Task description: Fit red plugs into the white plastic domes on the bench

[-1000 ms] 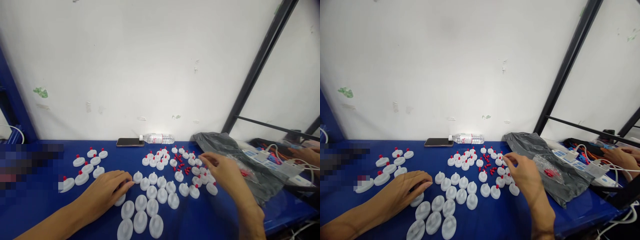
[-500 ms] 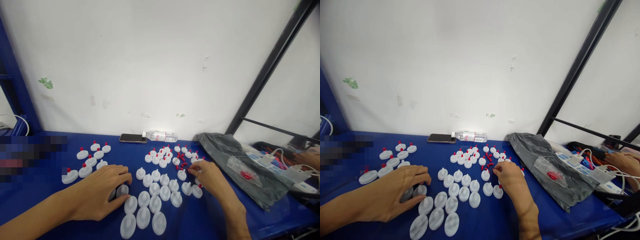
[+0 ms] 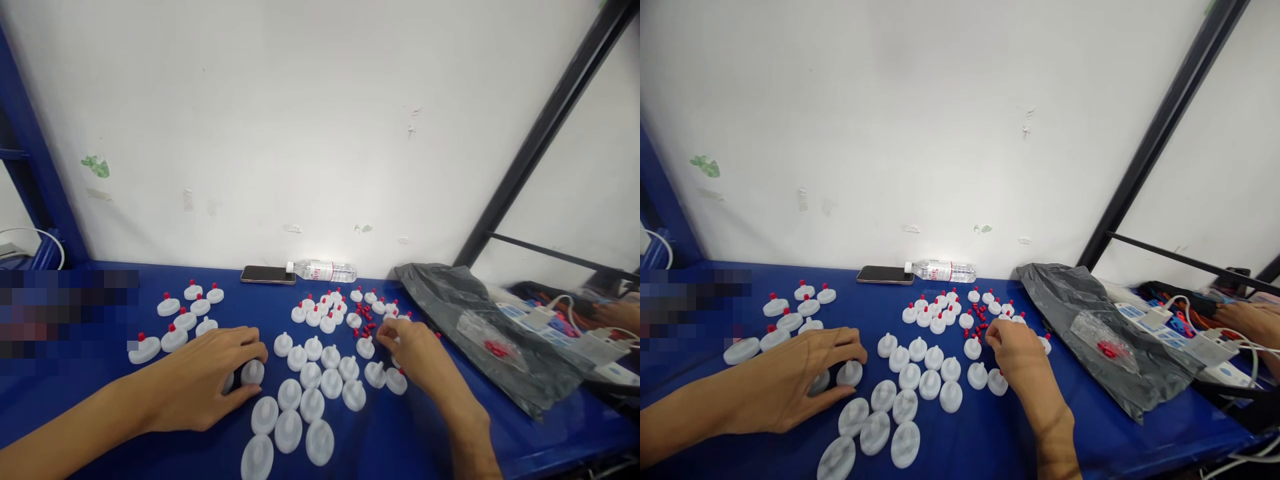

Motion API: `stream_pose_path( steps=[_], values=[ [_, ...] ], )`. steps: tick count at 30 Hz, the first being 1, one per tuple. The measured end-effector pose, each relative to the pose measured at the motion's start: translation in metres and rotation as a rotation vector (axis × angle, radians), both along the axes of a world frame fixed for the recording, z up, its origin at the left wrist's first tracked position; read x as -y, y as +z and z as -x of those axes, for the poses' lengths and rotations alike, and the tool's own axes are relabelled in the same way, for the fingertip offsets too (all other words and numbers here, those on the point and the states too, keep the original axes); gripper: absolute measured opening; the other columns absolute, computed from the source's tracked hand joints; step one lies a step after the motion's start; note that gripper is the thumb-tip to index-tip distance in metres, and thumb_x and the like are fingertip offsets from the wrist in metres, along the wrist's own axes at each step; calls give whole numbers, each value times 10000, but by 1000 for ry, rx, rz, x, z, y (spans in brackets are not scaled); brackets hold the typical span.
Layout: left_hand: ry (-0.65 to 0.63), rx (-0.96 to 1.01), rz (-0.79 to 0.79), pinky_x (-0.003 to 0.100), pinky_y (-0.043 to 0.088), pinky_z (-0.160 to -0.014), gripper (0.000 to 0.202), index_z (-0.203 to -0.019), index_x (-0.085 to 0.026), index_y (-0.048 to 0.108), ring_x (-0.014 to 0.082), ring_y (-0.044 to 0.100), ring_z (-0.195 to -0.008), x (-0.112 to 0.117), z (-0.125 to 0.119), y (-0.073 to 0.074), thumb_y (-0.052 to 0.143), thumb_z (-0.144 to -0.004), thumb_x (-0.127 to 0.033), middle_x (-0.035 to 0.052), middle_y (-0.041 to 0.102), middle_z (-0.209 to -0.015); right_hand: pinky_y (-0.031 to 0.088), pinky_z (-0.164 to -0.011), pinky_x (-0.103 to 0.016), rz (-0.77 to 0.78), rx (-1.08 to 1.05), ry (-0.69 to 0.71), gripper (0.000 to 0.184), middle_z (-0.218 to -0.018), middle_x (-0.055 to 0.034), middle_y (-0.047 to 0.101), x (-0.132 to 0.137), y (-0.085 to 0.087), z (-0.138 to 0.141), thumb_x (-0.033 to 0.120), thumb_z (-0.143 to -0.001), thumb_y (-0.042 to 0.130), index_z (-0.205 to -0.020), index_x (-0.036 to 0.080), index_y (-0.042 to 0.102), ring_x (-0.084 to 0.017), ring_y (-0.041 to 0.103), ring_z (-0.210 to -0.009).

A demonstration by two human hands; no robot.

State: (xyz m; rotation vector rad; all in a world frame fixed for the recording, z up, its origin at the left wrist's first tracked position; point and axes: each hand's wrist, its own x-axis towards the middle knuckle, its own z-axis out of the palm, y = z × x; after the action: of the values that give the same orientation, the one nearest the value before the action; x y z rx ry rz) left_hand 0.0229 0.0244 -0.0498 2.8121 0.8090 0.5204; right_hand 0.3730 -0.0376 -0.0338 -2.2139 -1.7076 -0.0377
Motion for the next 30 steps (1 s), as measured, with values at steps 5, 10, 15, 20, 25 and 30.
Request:
stream_pose_path(
  steps=[5, 10, 15, 20, 25, 30],
  values=[
    [13, 0, -77, 336, 446, -787, 213, -1176, -289, 616, 220, 647, -894, -6, 0, -3, 616, -965, -313, -4, 680, -1034, 516, -765, -315, -131, -164, 34, 170, -895, -12, 799, 5, 15, 12, 257, -918, 585, -887, 251, 752, -218, 741, -848],
    [-34, 90, -209, 374, 462, -865, 269, -1277, -262, 565, 231, 626, -949, -6, -4, 4, 519, -1012, -258, 34, 670, -1071, 565, -858, -361, -343, -528, 272, 223, -950, -31, 798, 13, 20, 45, 360, -889, 641, -1045, 253, 760, -235, 749, -919],
    [-46, 130, -268, 403, 473, -901, 350, -1364, -256, 520, 235, 624, -959, -1, -6, 4, 529, -1014, -261, 49, 655, -1090, 581, -829, -323, -372, -575, 491, 163, -979, -11, 783, 15, 11, 91, 304, -928, 622, -987, 266, 770, -192, 737, -907],
    [-73, 206, -316, 407, 492, -874, 313, -1301, -238, 549, 244, 643, -960, 0, -7, -4, 599, -1001, -311, 49, 684, -1074, 581, -686, -253, -342, -646, 517, 44, -842, 20, 782, 18, 6, 119, 260, -862, 725, -886, 255, 761, -157, 720, -730],
    [-115, 290, -357, 416, 504, -937, 283, -1307, -214, 523, 246, 662, -1065, 4, -11, -7, 532, -1043, -317, 79, 711, -1172, 569, -680, -241, -328, -682, 531, 21, -797, 47, 779, 22, 3, 126, 275, -840, 770, -858, 281, 779, -146, 695, -674],
    [-147, 336, -344, 394, 508, -913, 286, -1309, -205, 522, 218, 669, -985, 7, -13, -6, 559, -1036, -283, 62, 717, -1098, 547, -616, -235, -339, -694, 591, 24, -822, 56, 783, 22, 0, 127, 305, -827, 784, -824, 298, 761, -152, 688, -670]
  ],
)
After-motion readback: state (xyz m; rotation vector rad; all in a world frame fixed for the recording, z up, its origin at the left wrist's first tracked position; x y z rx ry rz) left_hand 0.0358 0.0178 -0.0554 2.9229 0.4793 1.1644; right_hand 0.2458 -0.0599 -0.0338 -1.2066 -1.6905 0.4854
